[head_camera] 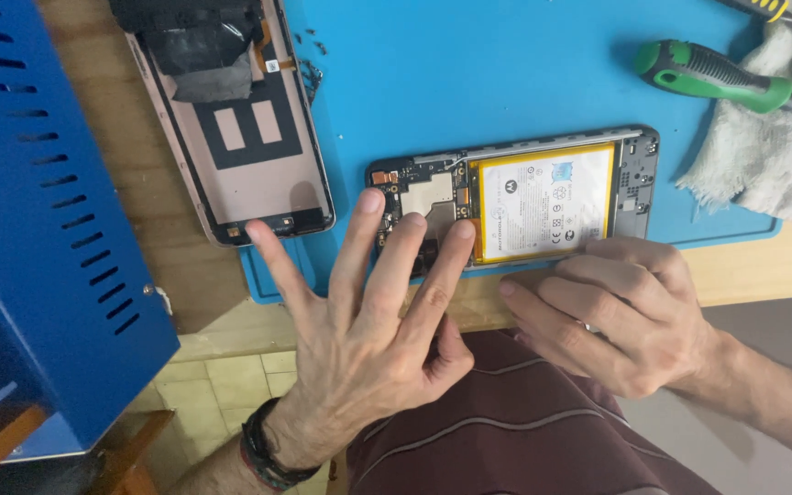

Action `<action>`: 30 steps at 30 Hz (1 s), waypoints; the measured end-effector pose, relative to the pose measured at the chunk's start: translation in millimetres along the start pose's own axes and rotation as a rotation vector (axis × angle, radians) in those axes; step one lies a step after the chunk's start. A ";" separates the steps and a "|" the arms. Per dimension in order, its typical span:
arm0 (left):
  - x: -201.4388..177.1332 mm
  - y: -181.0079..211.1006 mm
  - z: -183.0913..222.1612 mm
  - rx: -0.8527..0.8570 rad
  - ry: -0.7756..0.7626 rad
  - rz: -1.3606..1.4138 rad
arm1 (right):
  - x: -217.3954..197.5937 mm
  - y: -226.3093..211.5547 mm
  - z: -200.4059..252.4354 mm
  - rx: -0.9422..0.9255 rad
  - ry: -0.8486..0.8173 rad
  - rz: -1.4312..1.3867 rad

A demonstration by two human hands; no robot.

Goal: Installing a new battery into a mobile phone frame

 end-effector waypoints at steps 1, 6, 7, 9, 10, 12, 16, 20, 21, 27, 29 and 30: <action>0.2 1.2 0.6 0.006 -0.006 0.008 | -1.0 -0.3 0.6 0.010 -0.006 -0.001; -9.4 5.1 1.2 -0.001 -0.018 0.047 | -3.1 -4.1 0.9 0.006 -0.003 -0.006; -8.8 5.6 2.9 -0.007 -0.036 0.058 | -3.2 -3.9 0.1 0.013 -0.005 -0.005; -13.7 -6.3 5.1 -0.038 0.012 0.162 | -4.7 -7.1 -1.8 0.022 -0.007 -0.010; -17.1 -13.9 5.8 -0.063 0.063 0.269 | -4.7 -6.5 -3.1 0.035 -0.010 -0.008; -20.5 -20.5 7.9 -0.075 0.102 0.264 | -5.6 -5.8 -11.5 0.042 -0.009 -0.020; -21.6 -21.7 11.5 0.026 0.138 0.180 | -4.8 -5.7 -24.2 0.056 -0.033 0.016; -19.4 -16.5 9.3 0.111 0.142 0.036 | -0.3 -6.1 -31.1 0.048 -0.065 0.083; -21.6 -14.5 7.5 0.138 0.176 0.027 | 1.0 -4.9 -33.4 0.049 -0.076 0.100; -24.1 -16.6 0.7 0.167 0.194 0.049 | 5.8 -5.8 -46.4 0.014 -0.081 0.211; -27.5 -15.5 0.5 0.202 0.236 0.014 | 4.5 -9.0 -47.7 0.012 -0.077 0.250; -27.9 -16.4 -0.7 0.204 0.214 0.030 | 5.0 -6.6 -46.3 0.044 -0.105 0.233</action>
Point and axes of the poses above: each hand's wrist, its own z-axis away from the middle knuckle, its own x-axis out of the palm, y = z × x, the point moved 7 cm from there along -z, towards the middle knuckle, and after that the axes turned 2 degrees about -x, right-handed, at the moved point
